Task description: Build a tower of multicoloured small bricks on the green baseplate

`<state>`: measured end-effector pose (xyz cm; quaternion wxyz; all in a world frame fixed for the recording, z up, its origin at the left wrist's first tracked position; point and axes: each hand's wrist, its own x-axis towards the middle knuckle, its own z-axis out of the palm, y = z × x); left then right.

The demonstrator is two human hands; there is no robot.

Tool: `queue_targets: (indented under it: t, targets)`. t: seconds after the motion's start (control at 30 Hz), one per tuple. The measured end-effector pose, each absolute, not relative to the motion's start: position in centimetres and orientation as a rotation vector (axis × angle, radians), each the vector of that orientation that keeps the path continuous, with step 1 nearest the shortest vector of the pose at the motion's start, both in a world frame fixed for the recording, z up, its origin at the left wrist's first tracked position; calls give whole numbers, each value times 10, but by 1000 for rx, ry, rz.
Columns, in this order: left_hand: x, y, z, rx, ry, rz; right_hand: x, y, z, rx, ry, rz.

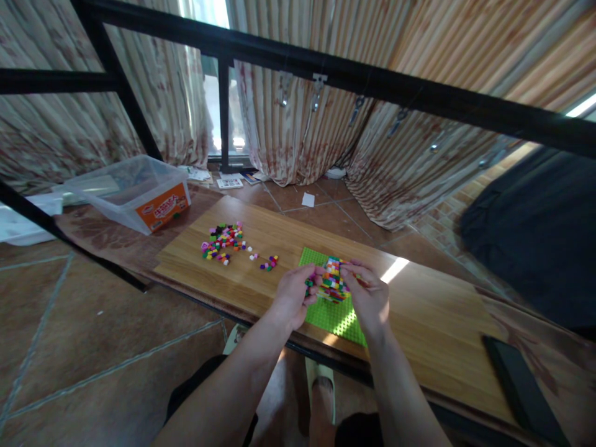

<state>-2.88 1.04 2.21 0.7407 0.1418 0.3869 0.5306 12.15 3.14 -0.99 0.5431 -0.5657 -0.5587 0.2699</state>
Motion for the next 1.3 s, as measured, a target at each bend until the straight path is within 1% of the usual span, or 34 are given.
queue_targets:
  t: [0.37, 1.07, 1.23, 1.3]
  targets:
    - [-28, 10, 24, 302, 849, 1163, 114, 37, -13, -1379, -1170, 728]
    - [-27, 10, 21, 311, 847, 1149, 111, 37, -4, -1442, -1151, 787]
    - [-29, 12, 20, 238, 786, 1135, 111, 36, -7, -1373, -1125, 806]
    - [-30, 13, 21, 178, 745, 1140, 114, 38, -9, -1331, -1079, 757]
